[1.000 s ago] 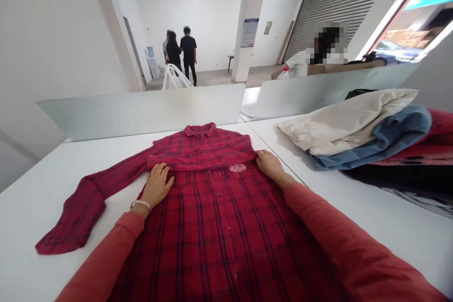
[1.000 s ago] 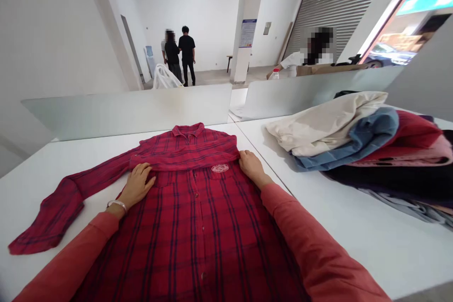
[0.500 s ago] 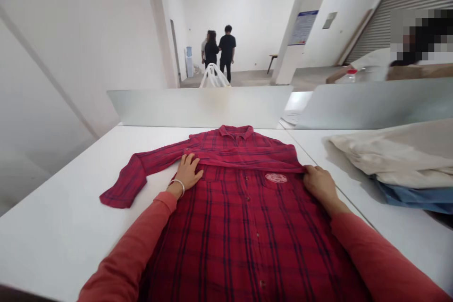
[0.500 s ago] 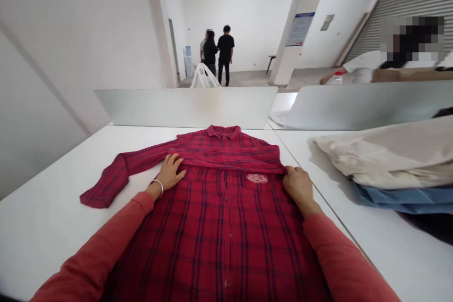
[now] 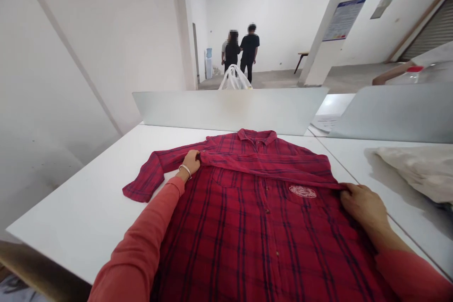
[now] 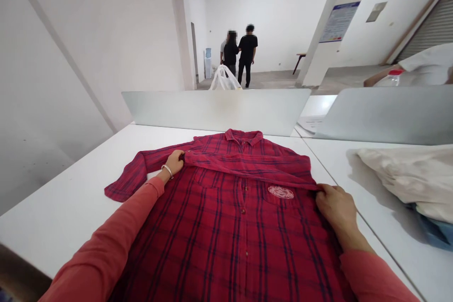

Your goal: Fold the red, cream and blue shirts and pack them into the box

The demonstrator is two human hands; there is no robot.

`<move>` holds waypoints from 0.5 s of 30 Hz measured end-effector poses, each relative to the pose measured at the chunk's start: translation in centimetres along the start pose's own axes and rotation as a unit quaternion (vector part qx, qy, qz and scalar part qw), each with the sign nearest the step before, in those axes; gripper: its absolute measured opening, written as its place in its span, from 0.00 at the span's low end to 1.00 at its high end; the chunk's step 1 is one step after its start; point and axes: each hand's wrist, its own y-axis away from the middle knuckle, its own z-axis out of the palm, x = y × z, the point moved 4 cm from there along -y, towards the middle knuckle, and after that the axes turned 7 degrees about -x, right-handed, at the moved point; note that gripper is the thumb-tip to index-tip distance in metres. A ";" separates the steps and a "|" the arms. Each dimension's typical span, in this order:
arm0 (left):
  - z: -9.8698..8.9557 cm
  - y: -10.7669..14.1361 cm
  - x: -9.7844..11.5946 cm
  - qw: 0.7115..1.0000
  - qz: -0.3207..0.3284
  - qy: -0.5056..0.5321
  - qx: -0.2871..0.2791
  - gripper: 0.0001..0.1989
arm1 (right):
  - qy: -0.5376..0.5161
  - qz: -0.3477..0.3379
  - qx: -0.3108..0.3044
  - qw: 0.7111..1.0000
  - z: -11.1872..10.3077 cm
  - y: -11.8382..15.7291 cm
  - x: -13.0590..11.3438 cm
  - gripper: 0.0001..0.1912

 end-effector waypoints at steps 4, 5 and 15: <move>0.1 -0.6 -1.2 1.000 -0.007 -0.019 0.014 0.17 | 0.045 0.029 -0.032 0.998 -0.1 0.1 -0.1 0.22; 0.0 -0.8 -1.5 1.000 -0.007 -0.023 0.015 0.17 | 0.046 0.033 -0.034 0.998 -0.2 0.1 -0.2 0.21; -1.2 -0.2 -1.1 0.995 0.080 -0.065 0.006 0.21 | 0.037 0.040 -0.002 0.999 -0.2 -0.4 -0.3 0.19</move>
